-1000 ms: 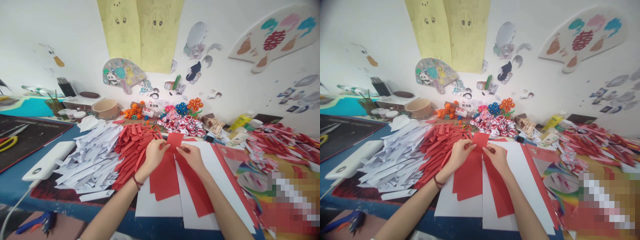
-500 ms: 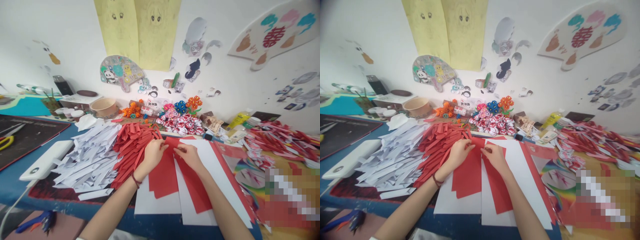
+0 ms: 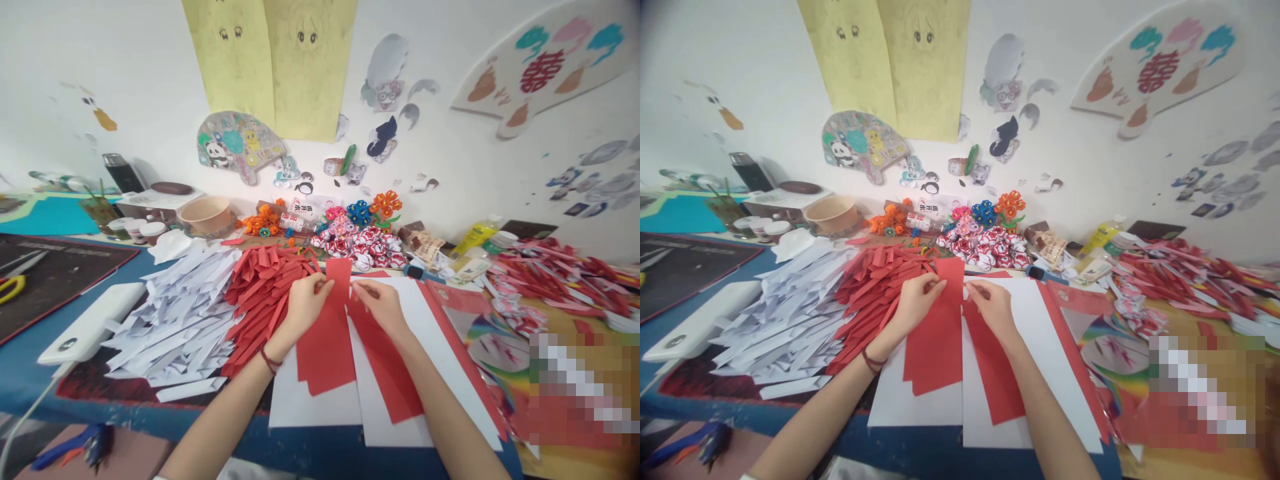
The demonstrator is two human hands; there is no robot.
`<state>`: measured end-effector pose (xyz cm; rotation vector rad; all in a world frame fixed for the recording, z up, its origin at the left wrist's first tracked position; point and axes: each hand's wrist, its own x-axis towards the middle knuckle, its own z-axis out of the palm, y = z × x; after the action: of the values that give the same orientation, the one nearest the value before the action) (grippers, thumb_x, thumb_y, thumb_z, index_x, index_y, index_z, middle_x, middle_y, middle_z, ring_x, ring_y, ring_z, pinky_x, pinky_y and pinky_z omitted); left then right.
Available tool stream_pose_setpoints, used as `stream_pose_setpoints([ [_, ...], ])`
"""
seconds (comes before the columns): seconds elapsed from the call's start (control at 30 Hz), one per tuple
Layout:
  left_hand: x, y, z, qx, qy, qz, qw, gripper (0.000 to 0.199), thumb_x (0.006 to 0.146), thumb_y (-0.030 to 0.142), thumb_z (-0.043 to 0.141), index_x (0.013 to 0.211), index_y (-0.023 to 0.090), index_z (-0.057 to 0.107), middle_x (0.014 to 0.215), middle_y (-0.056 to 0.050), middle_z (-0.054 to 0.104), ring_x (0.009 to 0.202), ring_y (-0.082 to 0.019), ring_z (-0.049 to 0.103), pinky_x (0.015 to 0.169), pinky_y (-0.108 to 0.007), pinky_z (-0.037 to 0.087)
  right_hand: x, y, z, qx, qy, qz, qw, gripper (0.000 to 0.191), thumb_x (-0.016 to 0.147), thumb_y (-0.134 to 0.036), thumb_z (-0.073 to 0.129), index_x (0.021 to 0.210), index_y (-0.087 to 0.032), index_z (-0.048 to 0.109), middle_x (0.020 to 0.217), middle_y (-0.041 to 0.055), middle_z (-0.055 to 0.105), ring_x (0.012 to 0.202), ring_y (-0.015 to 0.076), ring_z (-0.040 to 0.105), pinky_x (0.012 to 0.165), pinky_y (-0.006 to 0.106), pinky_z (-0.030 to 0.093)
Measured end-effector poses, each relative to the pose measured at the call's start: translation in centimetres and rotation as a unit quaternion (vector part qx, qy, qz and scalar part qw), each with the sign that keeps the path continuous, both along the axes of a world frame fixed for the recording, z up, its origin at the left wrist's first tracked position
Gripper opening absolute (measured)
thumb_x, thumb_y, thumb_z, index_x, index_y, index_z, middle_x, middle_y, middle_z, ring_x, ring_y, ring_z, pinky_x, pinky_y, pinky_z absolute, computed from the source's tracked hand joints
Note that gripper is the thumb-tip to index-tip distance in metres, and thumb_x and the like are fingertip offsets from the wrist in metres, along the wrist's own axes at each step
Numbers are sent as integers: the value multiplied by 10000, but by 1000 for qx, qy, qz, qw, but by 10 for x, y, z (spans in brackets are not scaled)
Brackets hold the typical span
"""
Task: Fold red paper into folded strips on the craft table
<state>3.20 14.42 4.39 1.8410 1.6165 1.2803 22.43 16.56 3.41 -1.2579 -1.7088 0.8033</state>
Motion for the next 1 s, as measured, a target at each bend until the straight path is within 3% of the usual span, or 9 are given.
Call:
stream_pose_setpoints([
  [0.1,-3,3,-1,-5,-79,31,996,289,842,374,530,651,159,555,567,24,561,536,-95,488,541,-195,314,15,7,-2,28,-54,-100,993,383,869,-492,471,977,-191,681,731,46,678,604,187,586,597,290,440],
  [0.17,-6,6,-2,-10,-131,32,991,310,844,400,518,653,158,543,561,27,550,537,-95,491,539,-190,323,28,12,-8,58,-159,-159,973,324,859,-444,497,974,-202,679,813,64,677,734,219,610,699,322,440],
  [0.23,-8,9,-3,-7,-164,28,986,347,858,423,487,635,159,519,550,31,529,532,-93,485,536,-186,327,39,17,-16,81,-263,-173,946,351,814,-422,568,1060,-186,651,948,111,651,884,266,593,772,355,426],
  [0.3,-10,10,-4,-12,-149,22,989,398,879,433,445,593,160,487,529,31,504,520,-92,472,533,-188,322,46,20,-24,82,-328,-169,926,411,773,-451,624,1086,-185,637,1009,135,621,955,293,565,807,374,410],
  [0.4,-10,9,-4,-55,-17,21,998,428,893,419,419,555,161,474,517,16,510,515,-105,485,529,-203,303,49,22,-31,69,-358,-146,920,415,751,-491,648,1055,-209,626,986,113,607,936,278,559,790,359,404],
  [0.53,-3,-1,-2,-113,218,65,967,329,898,406,431,731,165,579,694,-65,644,657,-183,612,575,-235,350,51,26,-35,46,-351,-109,929,367,705,-521,677,902,-220,609,879,62,613,832,239,570,729,321,398],
  [0.63,3,-9,1,-103,316,100,938,262,925,330,388,991,151,568,831,-120,674,747,-224,653,623,-262,404,52,29,-36,40,-333,-102,937,333,683,-495,695,829,-215,590,833,45,620,785,224,574,681,301,390],
  [0.87,11,-14,2,-74,340,22,937,194,927,264,382,930,181,557,860,-84,674,766,-225,657,645,-291,451,49,26,-23,48,-219,-101,969,200,709,-380,674,669,-204,588,698,16,660,677,199,606,626,286,396],
  [1.0,15,-17,0,-37,297,-29,954,186,923,311,422,952,182,554,937,-82,659,852,-217,641,702,-291,470,42,18,-2,125,-97,-177,971,195,763,-395,640,780,-206,682,815,33,717,789,220,644,743,319,428],
])
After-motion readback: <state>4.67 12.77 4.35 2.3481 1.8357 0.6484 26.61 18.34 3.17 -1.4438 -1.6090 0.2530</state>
